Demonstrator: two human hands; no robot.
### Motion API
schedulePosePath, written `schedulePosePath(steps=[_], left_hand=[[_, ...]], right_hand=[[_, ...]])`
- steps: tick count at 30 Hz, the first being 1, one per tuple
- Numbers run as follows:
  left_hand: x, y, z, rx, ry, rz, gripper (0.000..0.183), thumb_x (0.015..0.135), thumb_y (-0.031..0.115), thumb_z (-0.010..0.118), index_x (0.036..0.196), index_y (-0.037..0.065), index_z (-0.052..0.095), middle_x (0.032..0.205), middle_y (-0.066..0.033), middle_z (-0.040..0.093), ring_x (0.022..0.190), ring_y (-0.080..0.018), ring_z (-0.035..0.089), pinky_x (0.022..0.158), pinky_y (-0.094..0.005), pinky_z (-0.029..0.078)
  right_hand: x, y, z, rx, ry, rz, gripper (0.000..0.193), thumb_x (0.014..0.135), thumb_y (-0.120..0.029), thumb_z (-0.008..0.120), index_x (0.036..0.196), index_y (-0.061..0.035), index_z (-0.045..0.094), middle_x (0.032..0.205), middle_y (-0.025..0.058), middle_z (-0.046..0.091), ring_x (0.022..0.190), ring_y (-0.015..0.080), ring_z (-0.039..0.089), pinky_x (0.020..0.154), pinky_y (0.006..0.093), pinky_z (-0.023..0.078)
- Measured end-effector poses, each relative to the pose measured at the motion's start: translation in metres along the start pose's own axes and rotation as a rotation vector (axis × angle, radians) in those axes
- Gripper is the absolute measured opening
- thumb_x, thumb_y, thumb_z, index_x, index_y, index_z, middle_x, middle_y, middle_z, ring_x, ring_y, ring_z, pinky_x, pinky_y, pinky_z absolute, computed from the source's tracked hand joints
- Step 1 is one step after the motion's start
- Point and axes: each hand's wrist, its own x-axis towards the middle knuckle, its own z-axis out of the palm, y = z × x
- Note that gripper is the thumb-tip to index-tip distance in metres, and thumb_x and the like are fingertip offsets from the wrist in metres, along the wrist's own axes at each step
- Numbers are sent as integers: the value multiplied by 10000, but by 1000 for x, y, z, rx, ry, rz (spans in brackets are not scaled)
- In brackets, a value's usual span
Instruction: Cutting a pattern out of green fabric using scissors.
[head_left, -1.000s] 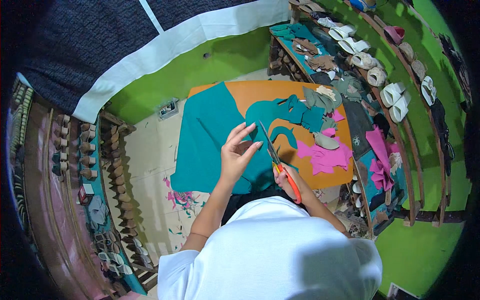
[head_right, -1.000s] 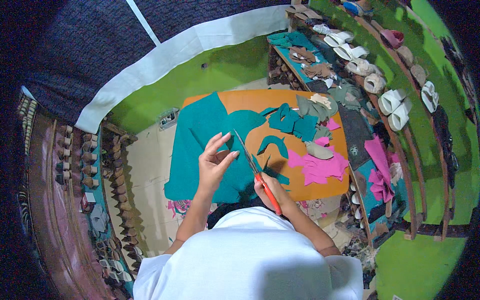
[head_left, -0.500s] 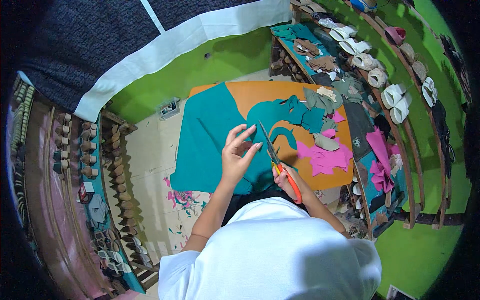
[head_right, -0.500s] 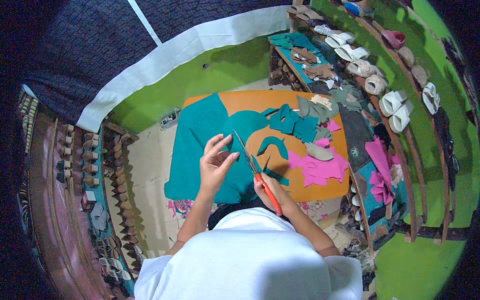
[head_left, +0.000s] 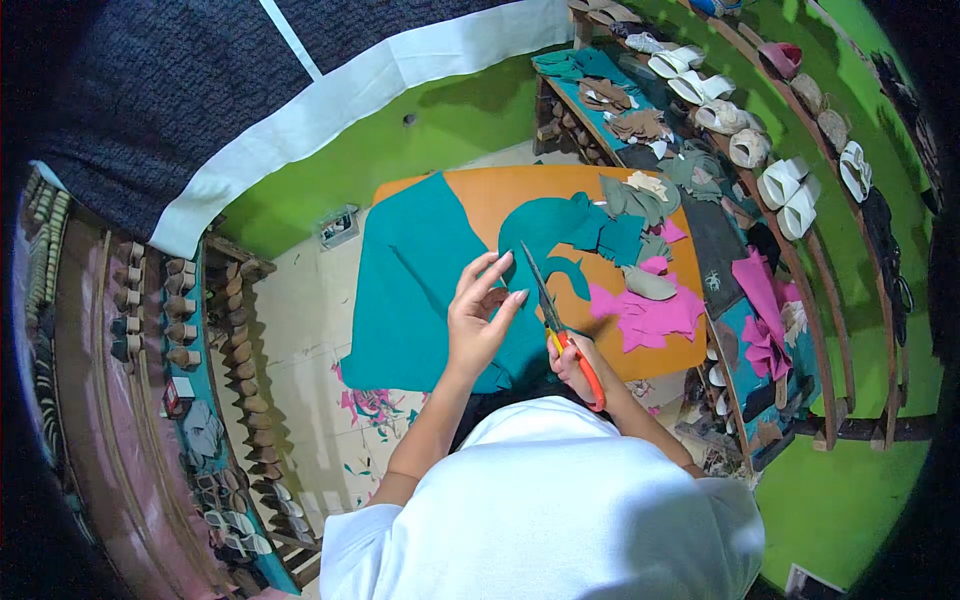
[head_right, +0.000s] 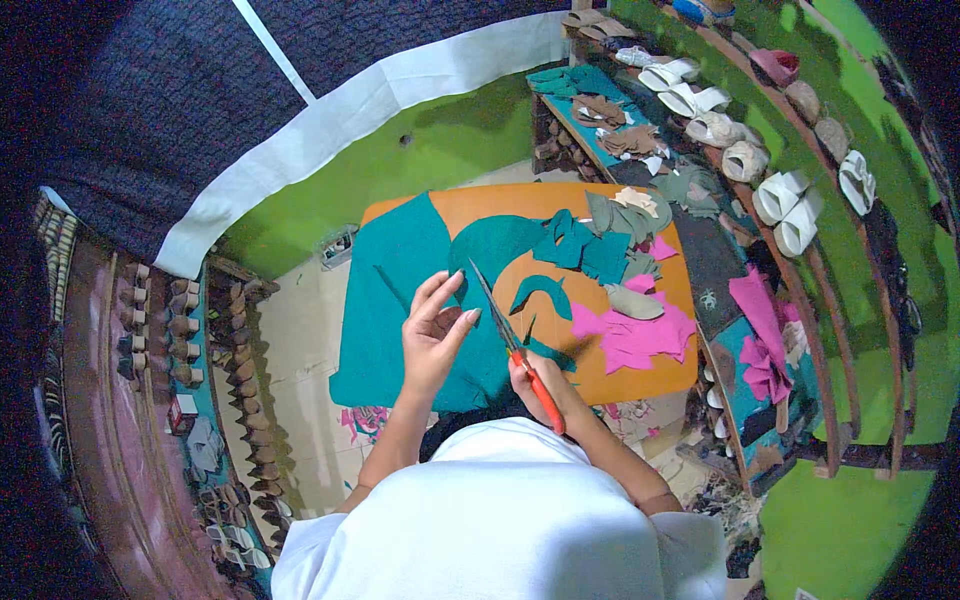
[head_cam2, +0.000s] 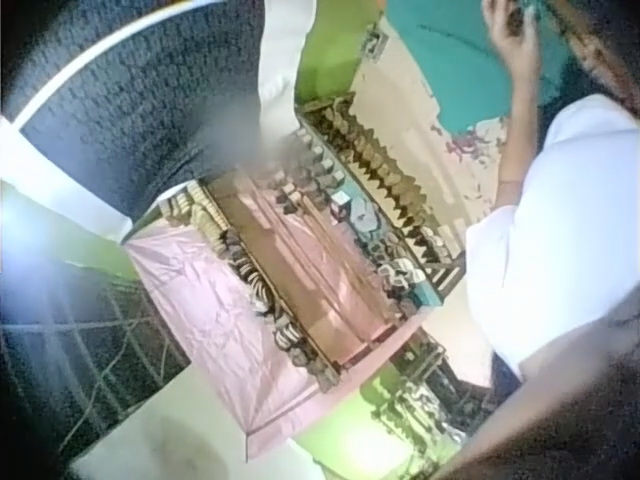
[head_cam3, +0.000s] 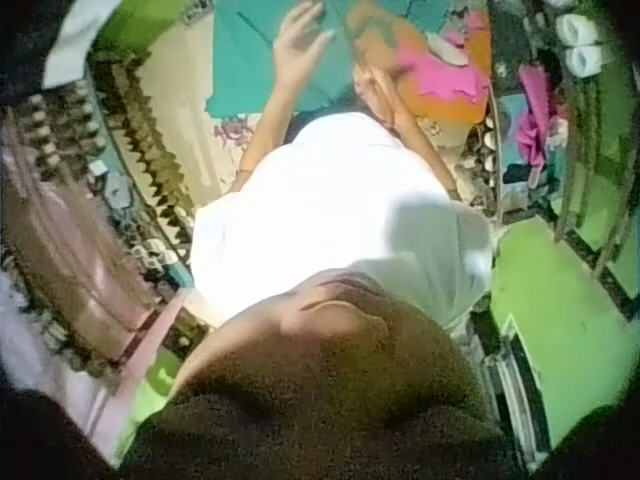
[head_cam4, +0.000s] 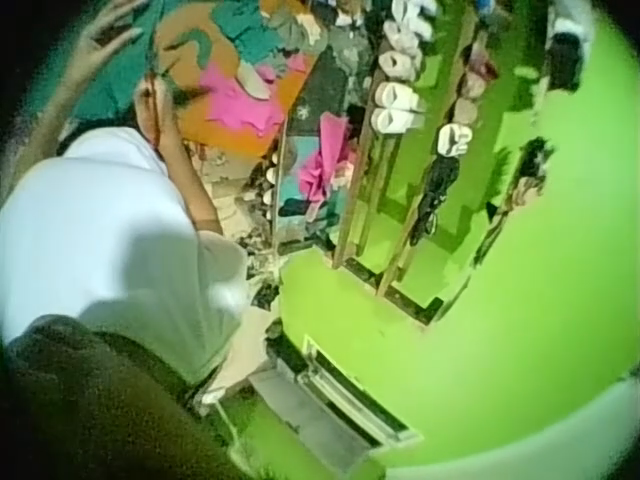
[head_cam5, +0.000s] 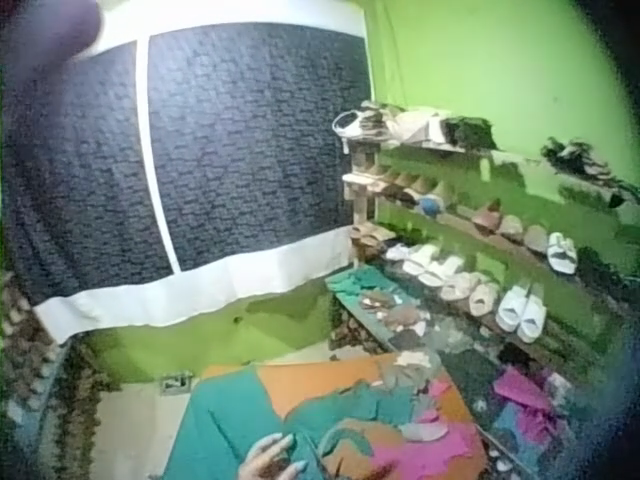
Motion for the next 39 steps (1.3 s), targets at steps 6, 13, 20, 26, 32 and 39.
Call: schedulePosePath(steps=[6,13,20,26,32,39], left_hand=[[1,1,0,8,-40,-9,432,698,-65,593,1108,24,489,1148,-59,374,728,-47,512,633,-174,450],[1,3,2,6,-53,-3,417,716,-48,576,1115,40,491,1133,-71,383,754,-58,509,656,-190,457],[-3,3,7,-32,-45,-15,419,714,-56,576,1114,29,487,1132,-75,382,757,-56,509,658,-188,455],[-5,5,10,-44,-34,-7,418,715,-58,574,1115,27,486,1131,-73,381,751,-57,511,660,-192,455],[-11,5,15,-19,-4,-28,420,714,-54,583,1114,31,487,1137,-68,373,756,-57,512,670,-188,453],[-16,3,18,-63,44,-23,432,704,-57,594,1114,31,487,1147,-53,362,768,-51,513,675,-173,444]], right_hand=[[4,-11,1,219,-7,98,670,615,-738,347,755,-82,368,580,-54,326,463,7,274,393,148,225],[2,-9,3,217,10,87,665,632,-728,343,772,-79,373,587,-52,324,474,11,276,404,150,229],[2,-12,1,219,22,104,702,611,-747,341,798,-72,372,604,-55,321,482,4,276,403,144,220],[1,-6,2,246,9,102,721,603,-750,345,830,-66,362,619,-54,323,471,-1,256,390,140,202],[1,6,1,17,53,-64,540,834,-497,270,781,19,420,649,145,468,603,268,483,563,342,383],[1,0,4,3,65,-30,579,827,-527,238,769,21,415,651,147,463,607,269,480,558,340,378]])
